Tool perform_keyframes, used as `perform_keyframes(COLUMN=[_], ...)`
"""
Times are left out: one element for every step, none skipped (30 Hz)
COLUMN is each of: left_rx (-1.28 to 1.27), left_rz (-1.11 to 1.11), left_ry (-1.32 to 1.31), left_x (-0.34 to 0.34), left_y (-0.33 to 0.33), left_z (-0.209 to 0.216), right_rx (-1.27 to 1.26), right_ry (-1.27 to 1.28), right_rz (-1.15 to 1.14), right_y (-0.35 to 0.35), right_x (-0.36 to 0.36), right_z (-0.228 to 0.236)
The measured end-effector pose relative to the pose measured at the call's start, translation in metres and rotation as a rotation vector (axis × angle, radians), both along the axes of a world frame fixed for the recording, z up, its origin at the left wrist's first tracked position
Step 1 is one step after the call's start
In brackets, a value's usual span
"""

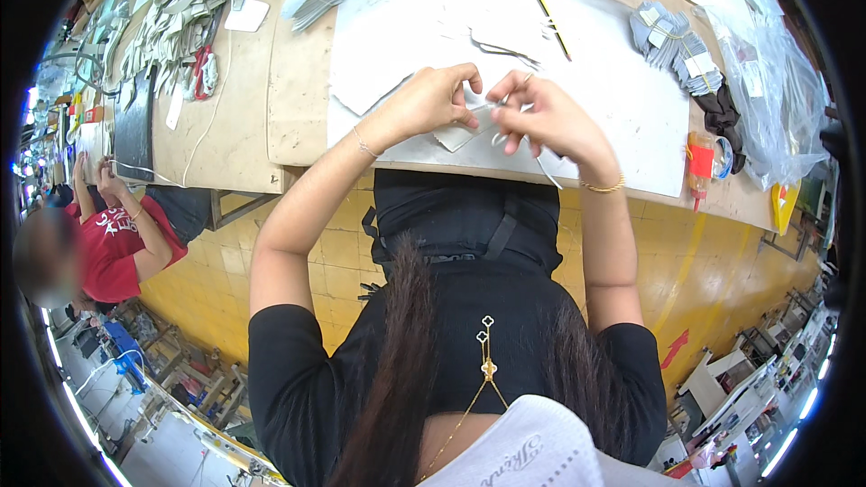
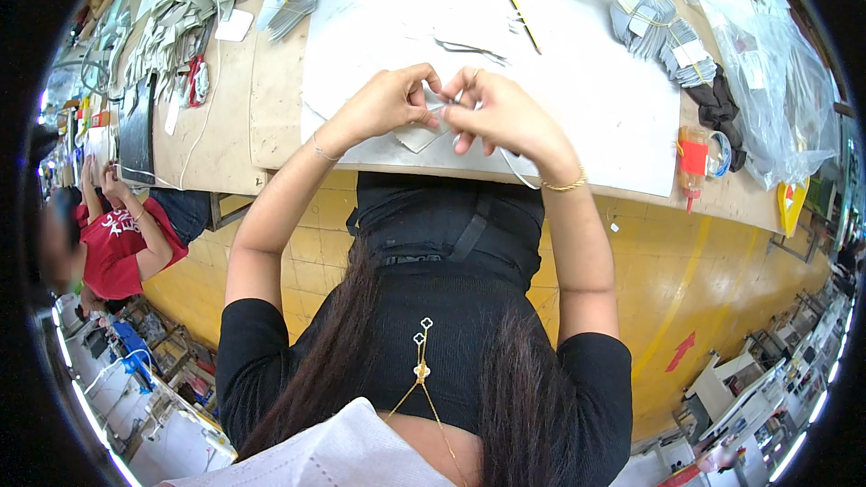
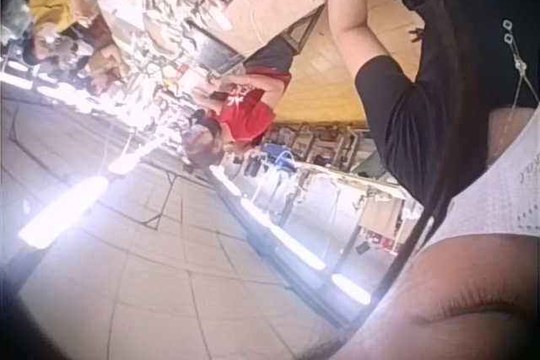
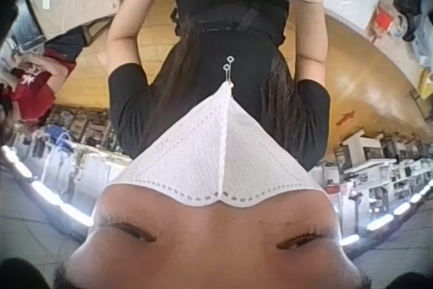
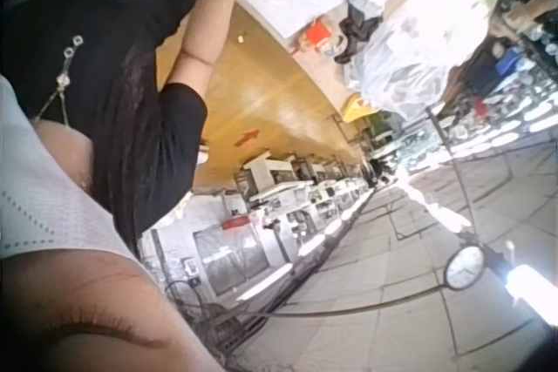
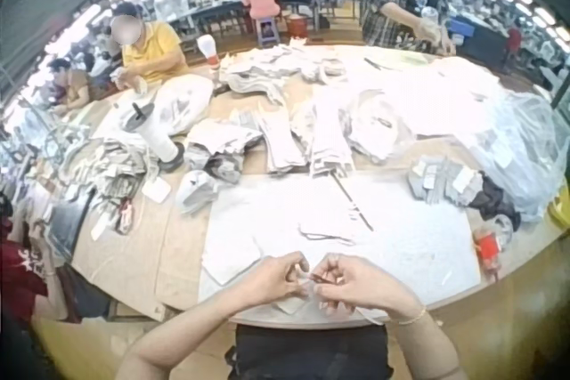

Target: The person hand-sews white fabric pieces at a workbench, repeatedly threading a needle and stitching the edges of each piece. The person places finished pieces into a pile and continues with the next piece from a stack.

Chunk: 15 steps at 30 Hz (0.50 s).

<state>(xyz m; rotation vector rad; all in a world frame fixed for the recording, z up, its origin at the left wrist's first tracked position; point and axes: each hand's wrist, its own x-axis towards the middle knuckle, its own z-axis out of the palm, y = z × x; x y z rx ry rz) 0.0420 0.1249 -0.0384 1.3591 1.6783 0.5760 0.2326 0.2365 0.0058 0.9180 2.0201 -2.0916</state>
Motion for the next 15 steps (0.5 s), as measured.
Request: perform_keyframes(left_rx=[0.003, 0.007, 0.014, 0.018, 0.020, 0.006, -0.004, -0.007, -0.010, -0.010, 0.002, 0.021, 0.053, 0.072, 0.258], left_rz=[0.013, 0.028, 0.026, 0.024, 0.020, 0.025, 0.025, 0.031, 0.010, 0.000, -0.011, -0.003, 0.003, 0.008, 0.009], left_ry=[-0.005, -0.011, -0.020, -0.029, -0.039, -0.076, -0.111, -0.140, -0.147, -0.148, -0.158, -0.146, -0.140, -0.133, 0.058], left_x=[0.000, 0.000, -0.001, -0.002, -0.003, -0.005, -0.007, -0.009, -0.011, -0.012, -0.013, -0.013, -0.013, -0.014, -0.013], left_y=[-0.001, -0.002, -0.004, -0.005, -0.006, -0.007, -0.007, -0.006, -0.006, -0.006, -0.007, -0.009, -0.012, -0.015, -0.019], left_z=[-0.001, -0.003, -0.004, -0.005, -0.006, -0.006, -0.006, -0.005, -0.005, -0.005, -0.005, -0.004, -0.003, -0.001, 0.002], right_rx=[0.024, 0.016, 0.034, 0.030, 0.028, 0.027, 0.030, 0.032, 0.036, 0.029, 0.023, 0.005, -0.011, -0.065, -0.120], right_ry=[-0.131, -0.108, -0.209, -0.194, -0.172, -0.170, -0.165, -0.160, -0.155, -0.112, -0.147, -0.144, -0.137, -0.107, -0.075], right_rz=[0.029, 0.031, 0.023, 0.033, 0.024, 0.011, -0.008, -0.011, -0.012, -0.006, -0.007, 0.002, 0.009, -0.013, -0.036], right_y=[-0.005, -0.011, -0.016, -0.021, -0.022, -0.024, -0.024, -0.024, -0.023, -0.022, -0.021, -0.019, -0.017, -0.016, -0.013], right_x=[-0.003, -0.003, -0.001, 0.003, 0.005, 0.007, 0.009, 0.010, 0.011, 0.011, 0.011, 0.010, 0.009, 0.010, 0.010], right_z=[-0.011, -0.020, -0.027, -0.032, -0.036, -0.038, -0.039, -0.040, -0.040, -0.040, -0.040, -0.041, -0.041, -0.040, -0.038])
